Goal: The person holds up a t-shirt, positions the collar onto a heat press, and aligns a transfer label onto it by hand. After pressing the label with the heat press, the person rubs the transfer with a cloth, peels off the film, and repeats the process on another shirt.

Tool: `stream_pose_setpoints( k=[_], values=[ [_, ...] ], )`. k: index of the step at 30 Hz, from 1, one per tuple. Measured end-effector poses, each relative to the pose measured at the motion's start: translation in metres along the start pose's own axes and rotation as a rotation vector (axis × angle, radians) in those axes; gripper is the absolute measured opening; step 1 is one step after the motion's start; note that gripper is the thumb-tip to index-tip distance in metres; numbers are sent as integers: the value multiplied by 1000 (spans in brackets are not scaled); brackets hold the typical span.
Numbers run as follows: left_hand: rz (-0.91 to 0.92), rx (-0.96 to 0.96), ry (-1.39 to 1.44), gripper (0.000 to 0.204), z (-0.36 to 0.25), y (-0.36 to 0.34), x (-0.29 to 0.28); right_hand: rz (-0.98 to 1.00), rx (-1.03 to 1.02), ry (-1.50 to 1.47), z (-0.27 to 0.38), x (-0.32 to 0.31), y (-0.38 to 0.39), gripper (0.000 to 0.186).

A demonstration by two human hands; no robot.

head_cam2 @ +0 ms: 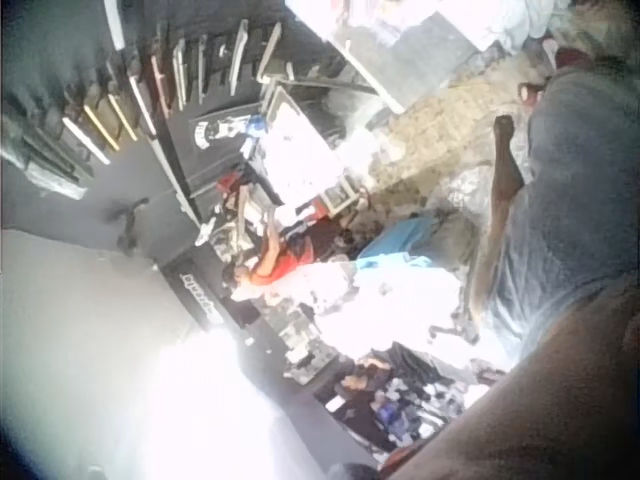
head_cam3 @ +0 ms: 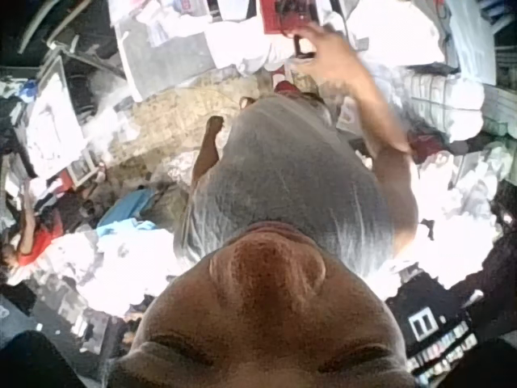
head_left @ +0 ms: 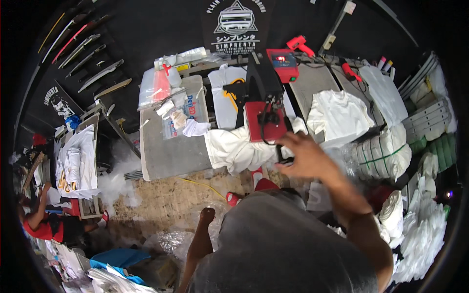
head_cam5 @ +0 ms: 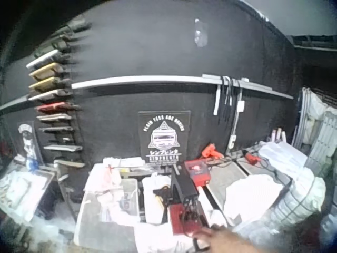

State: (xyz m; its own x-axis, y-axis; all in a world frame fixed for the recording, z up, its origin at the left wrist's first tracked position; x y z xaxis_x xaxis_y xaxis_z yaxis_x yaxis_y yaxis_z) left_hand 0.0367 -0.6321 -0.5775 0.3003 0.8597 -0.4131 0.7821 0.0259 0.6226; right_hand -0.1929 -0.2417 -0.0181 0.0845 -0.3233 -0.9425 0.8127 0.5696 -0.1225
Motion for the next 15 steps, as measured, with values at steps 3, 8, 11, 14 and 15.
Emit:
stream_pose_setpoints(
  k=[3,8,11,14,15],
  values=[
    [-64,167,-204,14,-26,-24,-14,81,37,-147,4,-91,-35,48],
    [-65,328,-35,30,-74,-20,-30,-487,43,355,-53,-146,-159,57],
    [-56,185,198,28,-228,-7,-63,-695,216,468,-96,-90,-201,60],
    [-90,301,352,30,-298,-8,-90,-658,265,337,-122,-67,-232,57],
    [-107,280,304,28,-331,-7,-100,-669,165,307,-133,-67,-231,51]
  ],
)
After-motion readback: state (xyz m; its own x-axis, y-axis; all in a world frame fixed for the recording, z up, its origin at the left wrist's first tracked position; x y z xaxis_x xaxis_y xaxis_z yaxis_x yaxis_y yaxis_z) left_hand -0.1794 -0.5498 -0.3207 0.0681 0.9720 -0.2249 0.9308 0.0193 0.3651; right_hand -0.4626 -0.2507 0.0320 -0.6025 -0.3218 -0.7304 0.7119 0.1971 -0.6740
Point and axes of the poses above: each hand's wrist, its own y-axis away from the middle knuckle, its own x-axis out of the palm, z = x × y, the point moved 4 cm from there along -y, towards the middle knuckle, and after that the axes turned 3 degrees about z, right-handed, at the moved point
